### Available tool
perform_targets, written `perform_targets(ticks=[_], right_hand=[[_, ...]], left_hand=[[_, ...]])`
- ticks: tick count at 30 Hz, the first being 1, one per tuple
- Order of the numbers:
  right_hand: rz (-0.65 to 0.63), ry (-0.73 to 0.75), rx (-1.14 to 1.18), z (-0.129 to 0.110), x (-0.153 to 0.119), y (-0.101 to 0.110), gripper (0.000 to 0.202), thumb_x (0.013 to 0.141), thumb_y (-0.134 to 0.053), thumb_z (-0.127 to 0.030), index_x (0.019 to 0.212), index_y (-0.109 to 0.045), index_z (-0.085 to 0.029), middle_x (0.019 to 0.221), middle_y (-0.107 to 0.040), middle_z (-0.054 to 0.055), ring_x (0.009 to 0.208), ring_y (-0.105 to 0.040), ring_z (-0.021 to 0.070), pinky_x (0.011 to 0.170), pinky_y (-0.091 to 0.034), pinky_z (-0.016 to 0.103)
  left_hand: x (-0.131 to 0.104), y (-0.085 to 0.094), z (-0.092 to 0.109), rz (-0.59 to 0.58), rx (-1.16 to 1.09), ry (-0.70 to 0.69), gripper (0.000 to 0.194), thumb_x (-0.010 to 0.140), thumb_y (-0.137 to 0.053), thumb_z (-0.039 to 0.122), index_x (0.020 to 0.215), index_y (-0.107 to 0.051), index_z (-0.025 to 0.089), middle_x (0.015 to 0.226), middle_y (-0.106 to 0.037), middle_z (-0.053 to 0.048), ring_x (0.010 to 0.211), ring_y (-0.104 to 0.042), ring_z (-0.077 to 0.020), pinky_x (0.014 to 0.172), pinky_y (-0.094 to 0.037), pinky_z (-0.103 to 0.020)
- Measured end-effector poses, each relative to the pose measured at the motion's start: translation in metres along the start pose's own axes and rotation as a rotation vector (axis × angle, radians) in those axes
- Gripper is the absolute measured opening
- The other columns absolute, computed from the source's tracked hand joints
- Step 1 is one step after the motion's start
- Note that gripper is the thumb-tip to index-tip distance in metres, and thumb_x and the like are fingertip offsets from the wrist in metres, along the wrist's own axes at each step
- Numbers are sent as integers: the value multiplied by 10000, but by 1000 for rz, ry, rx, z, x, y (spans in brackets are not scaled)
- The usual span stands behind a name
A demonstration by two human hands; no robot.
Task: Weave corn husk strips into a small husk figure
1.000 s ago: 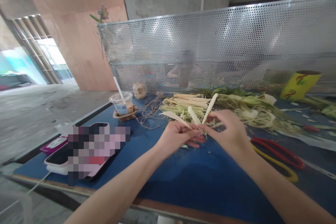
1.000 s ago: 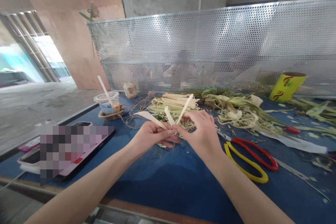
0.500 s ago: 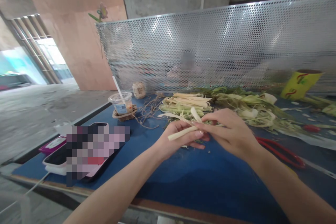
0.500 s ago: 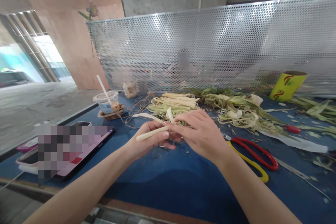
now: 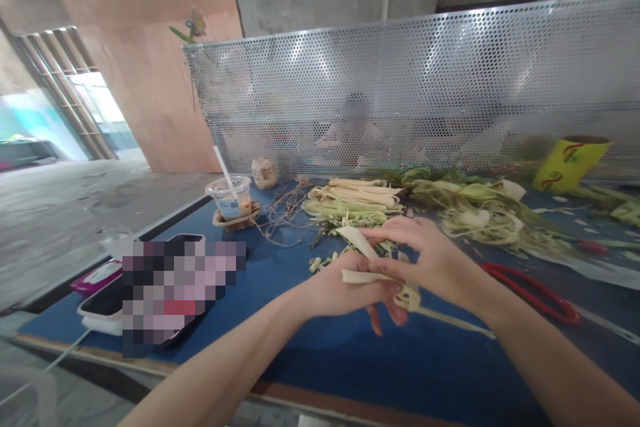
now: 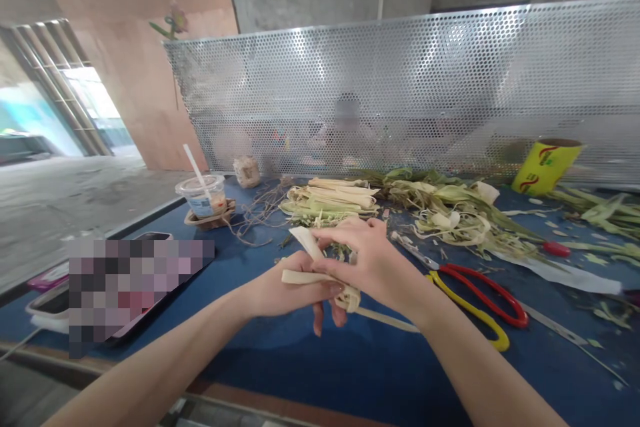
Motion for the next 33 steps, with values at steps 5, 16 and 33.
perform_targets(ticks=[5,16,33], right_hand=[[6,209,120,-7,-6,9,315,827,-419,-90,950,-639,-277,908,-620,23,854,-540,146,751,-406,292],[-31,357,64,-13,-10,15,199,813,-501,-140,942,-629,-223,901,-620,46,799,-526,134,685,-429,256],[-81,251,14,-11,-13,16,159,772,-534,-152,870,-629,-233,881,-525,41,774,-527,117,665,-436,229]], left_hand=[[0,6,4,4,-99,15,220,744,-560,273,689,-611,65,632,-624,-76,583,-608,-142,441,-500,-218],[-5,18,9,110,-106,-1,216,736,-575,292,696,-595,81,552,-578,-23,461,-548,-94,392,-451,-183],[-7,23,11,161,-44,-1,177,740,-557,253,688,-594,88,514,-552,9,360,-447,-47,354,-340,-177]])
Point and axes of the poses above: each hand's wrist, its own x-axis towards the middle knuckle, its own y-axis out of the back of the hand, z = x × y, the point moved 4 cm from there along x, towards the middle knuckle
